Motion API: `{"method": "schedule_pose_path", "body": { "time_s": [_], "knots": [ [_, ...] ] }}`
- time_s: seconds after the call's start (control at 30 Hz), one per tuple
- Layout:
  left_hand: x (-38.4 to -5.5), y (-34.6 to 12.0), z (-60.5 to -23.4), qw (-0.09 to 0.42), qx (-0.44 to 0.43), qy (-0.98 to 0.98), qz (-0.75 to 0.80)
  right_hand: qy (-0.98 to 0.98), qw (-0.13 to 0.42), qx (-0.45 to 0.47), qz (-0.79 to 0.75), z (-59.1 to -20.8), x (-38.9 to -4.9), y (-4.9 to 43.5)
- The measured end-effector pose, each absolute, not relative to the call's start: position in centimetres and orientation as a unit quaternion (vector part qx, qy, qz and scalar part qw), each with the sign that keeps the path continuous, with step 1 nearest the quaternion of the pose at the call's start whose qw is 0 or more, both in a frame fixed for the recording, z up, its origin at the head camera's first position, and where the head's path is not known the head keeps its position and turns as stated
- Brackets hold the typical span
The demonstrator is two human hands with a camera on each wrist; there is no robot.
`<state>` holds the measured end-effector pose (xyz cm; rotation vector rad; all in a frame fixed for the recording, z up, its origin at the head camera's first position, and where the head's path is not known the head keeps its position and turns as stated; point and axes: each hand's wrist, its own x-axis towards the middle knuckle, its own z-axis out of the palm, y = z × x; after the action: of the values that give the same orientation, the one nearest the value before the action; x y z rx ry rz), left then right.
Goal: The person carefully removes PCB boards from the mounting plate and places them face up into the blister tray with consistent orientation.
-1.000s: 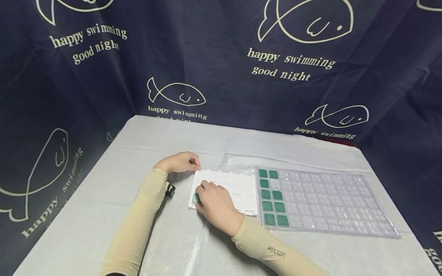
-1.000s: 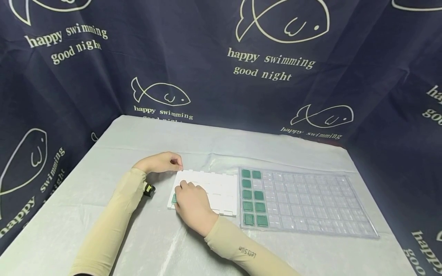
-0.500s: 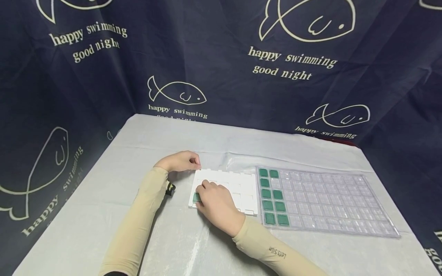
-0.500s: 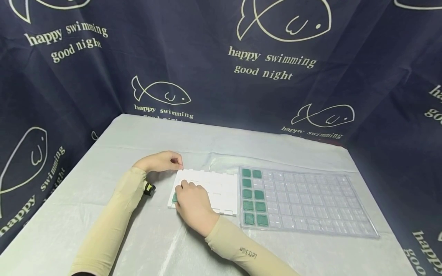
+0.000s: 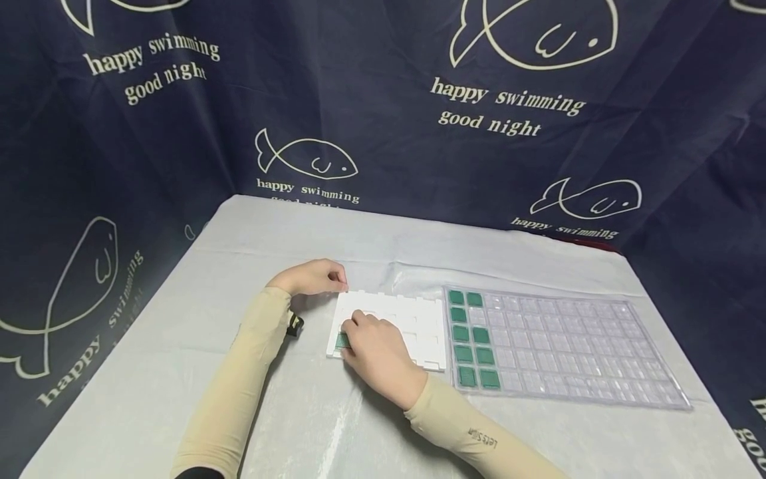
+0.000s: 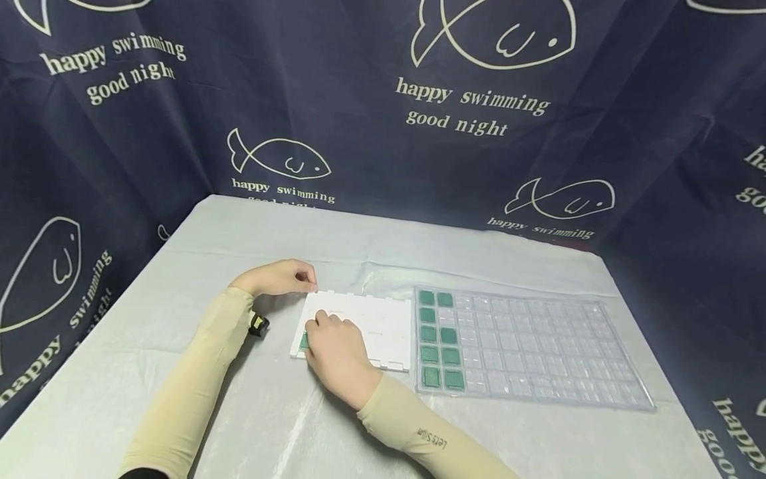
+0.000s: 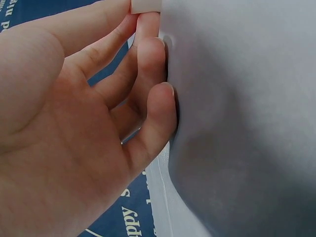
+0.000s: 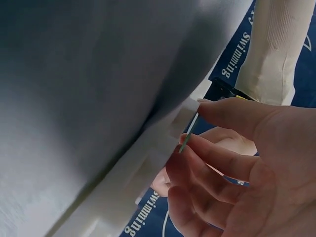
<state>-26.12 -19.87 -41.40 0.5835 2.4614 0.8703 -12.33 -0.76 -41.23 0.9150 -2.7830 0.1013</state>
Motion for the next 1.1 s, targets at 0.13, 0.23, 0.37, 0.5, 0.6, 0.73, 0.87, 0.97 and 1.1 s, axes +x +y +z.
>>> {"method": "schedule_pose_path", "body": {
  "time_s": [0.13, 0.23, 0.37, 0.5, 0.6, 0.73, 0.87, 0.97, 1.1],
  "knots": [
    [-26.1, -19.9, -41.4, 0.228, 0.216, 0.895, 0.316, -0.947, 0.09, 0.308, 0.036, -40.9, -12.3, -0.5],
    [-26.0, -19.9, -41.3, 0.23, 0.215, 0.894, 0.318, -0.948, 0.075, 0.306, 0.04, -40.6, -12.3, -0.1],
    [-26.0, -20.0, -41.3, 0.231, 0.21, 0.895, 0.319, -0.948, 0.065, 0.305, 0.056, -40.0, -12.3, 0.6],
    [-26.0, -20.0, -41.3, 0.228, 0.21, 0.895, 0.322, -0.946, 0.062, 0.308, 0.08, -39.4, -12.2, 1.7],
    [-26.0, -20.0, -41.3, 0.228, 0.211, 0.893, 0.325, -0.947, 0.055, 0.303, 0.093, -39.0, -12.3, 2.9],
    [-26.0, -19.9, -41.3, 0.227, 0.212, 0.893, 0.326, -0.953, 0.05, 0.282, 0.103, -38.7, -12.6, 5.3],
    [-26.1, -19.9, -41.4, 0.233, 0.213, 0.89, 0.328, -0.962, 0.041, 0.248, 0.107, -38.7, -13.0, 8.3],
    [-26.0, -19.8, -41.5, 0.237, 0.211, 0.89, 0.327, -0.967, 0.025, 0.224, 0.115, -38.6, -13.6, 10.6],
    [-25.9, -19.8, -41.5, 0.238, 0.205, 0.893, 0.323, -0.971, 0.008, 0.203, 0.126, -38.6, -14.7, 13.7]
  ]
}}
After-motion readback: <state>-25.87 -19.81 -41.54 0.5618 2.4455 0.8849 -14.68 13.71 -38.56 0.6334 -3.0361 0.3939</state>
